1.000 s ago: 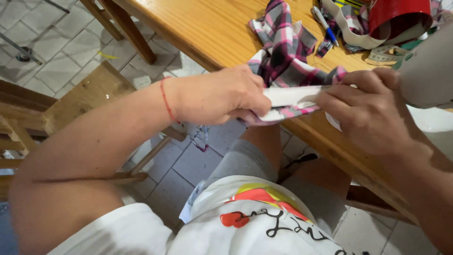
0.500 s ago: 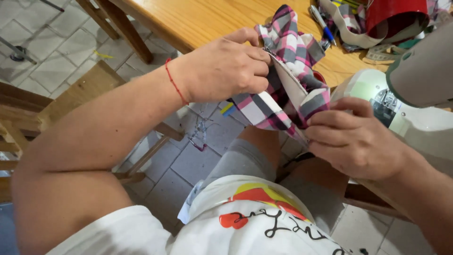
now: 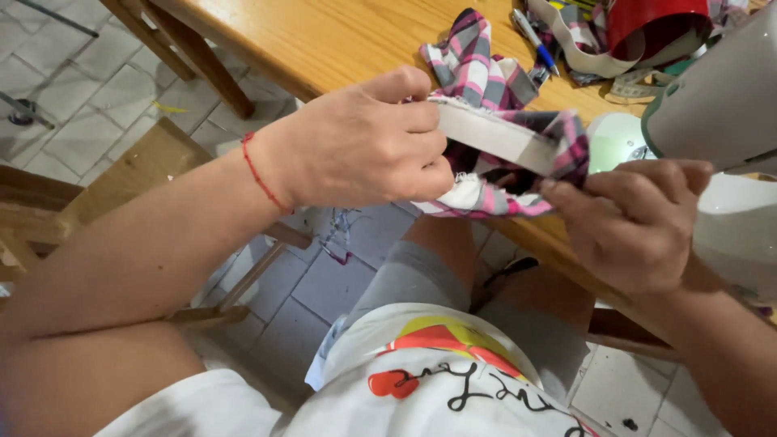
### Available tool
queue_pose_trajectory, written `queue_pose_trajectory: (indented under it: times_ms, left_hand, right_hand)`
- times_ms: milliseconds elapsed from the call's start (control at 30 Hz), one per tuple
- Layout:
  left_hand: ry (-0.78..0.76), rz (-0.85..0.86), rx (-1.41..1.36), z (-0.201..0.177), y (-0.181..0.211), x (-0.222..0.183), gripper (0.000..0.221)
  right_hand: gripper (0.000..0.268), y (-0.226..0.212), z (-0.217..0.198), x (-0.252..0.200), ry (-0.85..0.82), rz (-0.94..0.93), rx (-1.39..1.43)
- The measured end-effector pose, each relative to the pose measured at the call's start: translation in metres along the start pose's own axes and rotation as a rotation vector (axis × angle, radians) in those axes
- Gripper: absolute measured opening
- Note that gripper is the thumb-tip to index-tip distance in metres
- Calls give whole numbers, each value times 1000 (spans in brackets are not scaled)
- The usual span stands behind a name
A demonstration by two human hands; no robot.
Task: Trimming loose threads from plaid pants using scissors and inspecting the garment for quality control.
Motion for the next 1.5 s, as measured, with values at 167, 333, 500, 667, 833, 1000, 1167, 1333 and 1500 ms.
queue_pose_trajectory:
  times_ms: [167, 333, 500, 667, 833, 1000, 1167, 1333, 1500]
  left_hand:
    - [32, 25, 37, -11, -4, 9, 40]
    - [38, 56, 121, -22, -4, 16, 39]
    - [77, 88, 128, -30, 2, 22, 33]
    - [82, 98, 132, -27, 2, 17, 30]
    - [97, 83, 115, -27, 1, 13, 28]
    - [101, 101, 141, -26, 0, 9, 25]
    - [142, 114, 150, -25, 2, 10, 22]
    - [175, 119, 146, -18, 3, 9, 23]
    - [194, 139, 103, -8, 4, 11, 24]
  right_hand:
    - [14, -15, 7, -3, 74, -100, -147]
    - [15, -24, 4, 16, -158, -315, -58]
    - [21, -15, 10, 9, -156, -159, -49]
    - [43, -4, 12, -9, -24, 5, -19]
    - [71, -4, 4, -14, -21, 170, 133]
    - [44, -11, -14, 27, -40, 438, 482]
    - [15, -18, 2, 30, -250, 203, 286]
    - [17, -19, 27, 17, -490, 57, 96]
    - [37, -22, 56, 32, -740, -105, -7]
Point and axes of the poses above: each hand's wrist, its own x-axis towards the middle knuckle, its own z-axis out of the palm, y = z × x, the point moved 3 cm from there along x, towards the middle knuckle, and after that the axes turned 4 degrees about y, right-handed, at the moved point
